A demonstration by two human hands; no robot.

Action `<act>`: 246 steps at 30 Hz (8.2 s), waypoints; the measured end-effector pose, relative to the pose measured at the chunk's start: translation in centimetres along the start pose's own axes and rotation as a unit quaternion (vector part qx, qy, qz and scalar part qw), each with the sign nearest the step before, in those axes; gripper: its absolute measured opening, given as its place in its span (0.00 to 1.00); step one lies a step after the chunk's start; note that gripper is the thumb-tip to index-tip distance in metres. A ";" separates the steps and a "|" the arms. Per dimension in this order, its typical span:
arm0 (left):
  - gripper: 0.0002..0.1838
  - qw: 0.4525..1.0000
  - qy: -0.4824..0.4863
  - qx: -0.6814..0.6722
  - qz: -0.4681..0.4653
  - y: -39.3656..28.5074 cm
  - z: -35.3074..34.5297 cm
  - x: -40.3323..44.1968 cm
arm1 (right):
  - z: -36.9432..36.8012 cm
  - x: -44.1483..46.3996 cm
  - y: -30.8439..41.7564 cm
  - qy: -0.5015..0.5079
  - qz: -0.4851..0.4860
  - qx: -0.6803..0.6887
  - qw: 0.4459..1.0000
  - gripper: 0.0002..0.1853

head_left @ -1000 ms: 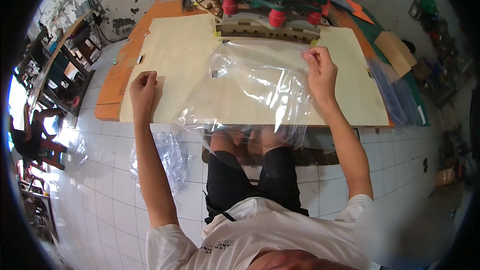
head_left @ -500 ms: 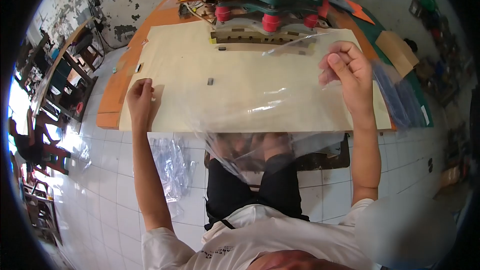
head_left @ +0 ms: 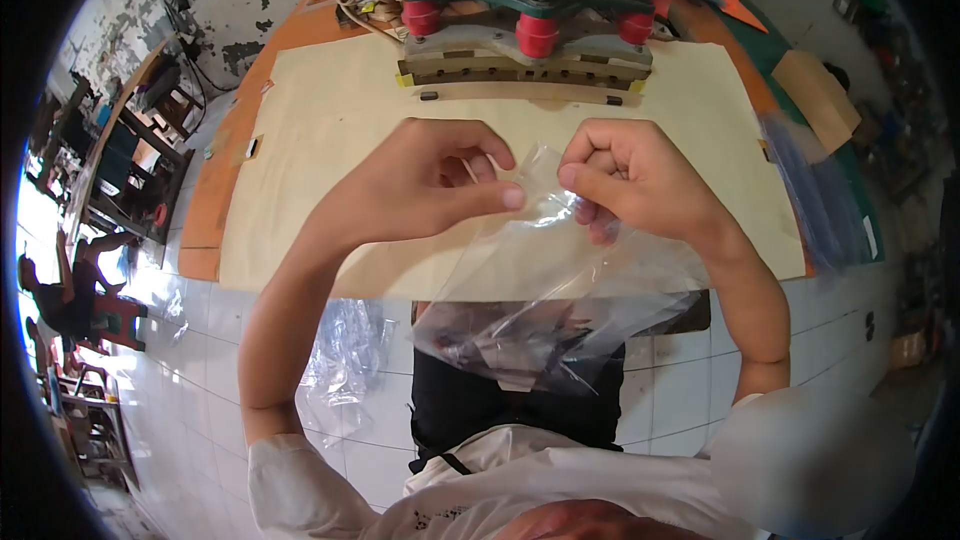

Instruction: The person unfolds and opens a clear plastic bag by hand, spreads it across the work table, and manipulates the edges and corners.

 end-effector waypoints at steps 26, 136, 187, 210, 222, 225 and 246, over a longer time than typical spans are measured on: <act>0.04 0.921 0.134 -0.362 -0.044 5.7 -3.7 7.0 | 0.0 2.7 -7.3 0.078 0.021 0.125 0.989 0.05; 0.05 0.918 -0.337 -0.080 -0.192 -0.6 -4.5 -12.5 | 1.7 -13.2 9.4 -0.269 0.255 -0.178 0.912 0.10; 0.06 0.940 -0.202 -0.265 -0.069 5.0 -8.2 -9.8 | 10.4 -22.4 -1.2 -0.509 0.164 -0.003 0.845 0.11; 0.07 0.901 -0.256 -0.326 -0.126 4.4 -8.4 -10.0 | 5.2 -19.6 2.2 -0.566 0.222 -0.319 0.727 0.12; 0.06 0.935 -0.249 -0.206 -0.143 2.7 -8.9 -10.1 | -7.4 -9.9 4.3 -0.108 0.328 -0.271 0.898 0.08; 0.06 0.940 -0.232 -0.213 -0.130 2.6 -9.0 -10.2 | -6.9 -8.9 2.7 -0.107 0.300 -0.190 0.929 0.08; 0.06 0.933 -0.268 -0.215 -0.106 3.8 -7.9 -10.1 | -8.5 -7.5 2.2 -0.147 0.290 -0.196 0.925 0.08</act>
Point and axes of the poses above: each hand's wrist, its own x-axis towards the middle knuckle, its own z-axis out of the back of the hand, y = z × x, the point moved 10 cm from there along x, towards the middle knuckle, and after that the axes turned 10 degrees about z, right-handed, at the moved point
